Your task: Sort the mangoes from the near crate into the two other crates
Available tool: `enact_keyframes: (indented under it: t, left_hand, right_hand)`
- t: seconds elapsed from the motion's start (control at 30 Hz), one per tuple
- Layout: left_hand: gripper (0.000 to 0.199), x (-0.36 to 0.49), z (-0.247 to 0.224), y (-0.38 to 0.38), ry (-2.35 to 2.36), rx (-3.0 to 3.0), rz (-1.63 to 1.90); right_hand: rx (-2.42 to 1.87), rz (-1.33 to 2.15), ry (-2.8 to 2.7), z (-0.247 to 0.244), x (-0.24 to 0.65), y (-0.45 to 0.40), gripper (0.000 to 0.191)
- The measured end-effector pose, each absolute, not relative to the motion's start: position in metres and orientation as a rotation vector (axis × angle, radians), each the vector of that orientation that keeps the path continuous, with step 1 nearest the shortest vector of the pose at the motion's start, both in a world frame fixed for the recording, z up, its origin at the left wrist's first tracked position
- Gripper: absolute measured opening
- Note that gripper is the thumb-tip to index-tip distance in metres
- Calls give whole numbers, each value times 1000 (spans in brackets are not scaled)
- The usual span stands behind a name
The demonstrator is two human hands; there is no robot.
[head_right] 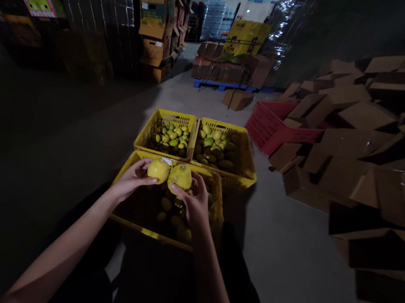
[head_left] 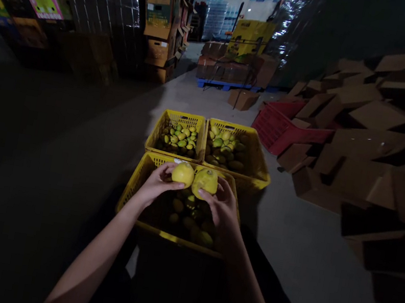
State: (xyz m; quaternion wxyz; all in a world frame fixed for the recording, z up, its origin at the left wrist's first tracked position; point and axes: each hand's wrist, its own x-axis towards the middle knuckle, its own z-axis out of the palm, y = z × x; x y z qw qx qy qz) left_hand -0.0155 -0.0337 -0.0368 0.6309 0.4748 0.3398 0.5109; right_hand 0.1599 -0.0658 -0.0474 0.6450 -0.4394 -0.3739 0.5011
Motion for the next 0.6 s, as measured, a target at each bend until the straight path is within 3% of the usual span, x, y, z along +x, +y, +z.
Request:
enact_keyframes:
  t: [0.27,0.6]
  left_hand:
    - [41,-20,-32,-35,805,896,1061]
    - [35,-9,-36,-38,777,800,1004]
  right_hand:
    - [-952,1287,-728,-43,163,-69,36]
    - [-859,1455,-618,-42,157,-68,36]
